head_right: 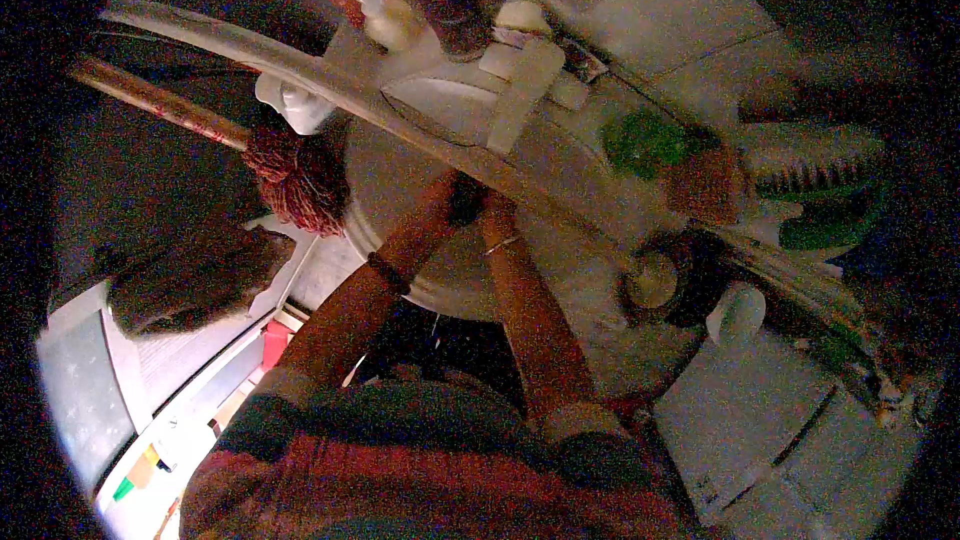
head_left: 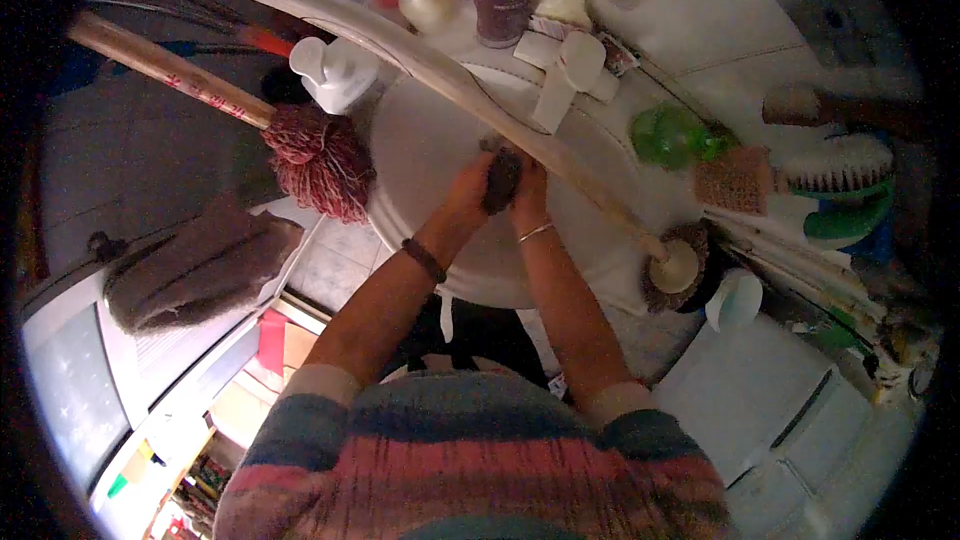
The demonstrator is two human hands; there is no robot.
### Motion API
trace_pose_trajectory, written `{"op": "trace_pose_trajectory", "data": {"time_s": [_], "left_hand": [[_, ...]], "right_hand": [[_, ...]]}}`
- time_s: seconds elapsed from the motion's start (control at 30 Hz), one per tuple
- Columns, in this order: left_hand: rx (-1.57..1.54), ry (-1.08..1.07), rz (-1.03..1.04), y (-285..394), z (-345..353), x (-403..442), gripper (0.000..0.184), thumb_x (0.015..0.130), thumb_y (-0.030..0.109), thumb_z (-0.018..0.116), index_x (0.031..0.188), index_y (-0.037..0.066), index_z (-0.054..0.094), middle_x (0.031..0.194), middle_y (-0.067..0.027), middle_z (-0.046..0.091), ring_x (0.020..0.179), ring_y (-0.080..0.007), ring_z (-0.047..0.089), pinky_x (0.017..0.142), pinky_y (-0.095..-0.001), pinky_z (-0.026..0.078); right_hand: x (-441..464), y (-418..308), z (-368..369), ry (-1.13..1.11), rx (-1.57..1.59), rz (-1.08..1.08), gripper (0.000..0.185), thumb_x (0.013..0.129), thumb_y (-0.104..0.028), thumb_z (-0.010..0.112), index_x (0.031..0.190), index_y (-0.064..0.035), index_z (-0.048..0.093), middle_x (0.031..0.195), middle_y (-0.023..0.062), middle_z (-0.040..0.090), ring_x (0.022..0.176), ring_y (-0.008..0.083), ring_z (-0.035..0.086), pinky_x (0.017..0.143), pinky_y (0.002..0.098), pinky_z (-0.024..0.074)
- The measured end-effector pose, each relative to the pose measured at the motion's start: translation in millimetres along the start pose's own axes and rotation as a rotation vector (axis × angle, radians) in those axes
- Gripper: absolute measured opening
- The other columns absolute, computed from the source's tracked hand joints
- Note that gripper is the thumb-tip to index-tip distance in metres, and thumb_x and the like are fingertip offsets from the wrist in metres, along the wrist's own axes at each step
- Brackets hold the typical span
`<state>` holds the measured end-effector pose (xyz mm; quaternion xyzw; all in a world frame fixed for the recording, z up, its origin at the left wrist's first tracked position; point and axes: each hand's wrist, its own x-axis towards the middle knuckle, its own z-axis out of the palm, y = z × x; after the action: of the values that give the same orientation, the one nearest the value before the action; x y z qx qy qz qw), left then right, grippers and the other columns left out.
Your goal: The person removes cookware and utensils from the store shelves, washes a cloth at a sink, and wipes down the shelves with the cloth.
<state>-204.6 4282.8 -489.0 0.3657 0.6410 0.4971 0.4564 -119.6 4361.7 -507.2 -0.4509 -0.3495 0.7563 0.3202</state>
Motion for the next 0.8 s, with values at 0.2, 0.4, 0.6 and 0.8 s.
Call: {"op": "trace_pose_trajectory", "data": {"time_s": [0.2,0.4,0.6,0.8], "left_hand": [[-0.694,0.254,-0.342,12,-14,6,0.024,0.088,0.022,0.050,0.105,0.005,0.053,0.102,-0.0077,0.057,0.086,-0.0195,0.057,0.075,-0.0334,0.049],[-1.412,0.022,-0.436,14,18,8,0.033,0.093,0.022,0.044,0.118,0.002,0.047,0.111,-0.0118,0.054,0.102,-0.0222,0.055,0.089,-0.0366,0.046],[-0.472,-0.025,0.003,4,9,15,0.037,0.094,0.024,0.040,0.123,0.002,0.044,0.119,-0.0102,0.052,0.110,-0.0214,0.049,0.094,-0.0339,0.042],[-0.837,-0.020,-0.322,21,15,28,0.037,0.091,0.025,0.047,0.122,0.004,0.045,0.117,-0.0100,0.053,0.107,-0.0201,0.050,0.090,-0.0333,0.043]], "right_hand": [[-56,-19,30,-0.057,-0.067,-0.003,0.031,0.086,-0.030,0.059,0.105,-0.0055,0.054,0.098,0.0049,0.057,0.089,0.0140,0.053,0.077,0.0341,0.0456],[1,9,3,-0.006,-0.393,-0.177,0.034,0.087,-0.032,0.057,0.104,-0.0031,0.053,0.098,0.0048,0.055,0.093,0.0155,0.051,0.082,0.0313,0.0427],[-25,-4,23,-0.006,-0.317,-0.276,0.033,0.088,-0.031,0.056,0.100,-0.0009,0.054,0.097,0.0051,0.055,0.090,0.0173,0.052,0.078,0.0309,0.0444],[45,65,-39,0.114,-0.199,-0.044,0.033,0.088,-0.029,0.056,0.107,-0.0018,0.051,0.107,0.0084,0.053,0.097,0.0185,0.050,0.083,0.0334,0.0438]]}}
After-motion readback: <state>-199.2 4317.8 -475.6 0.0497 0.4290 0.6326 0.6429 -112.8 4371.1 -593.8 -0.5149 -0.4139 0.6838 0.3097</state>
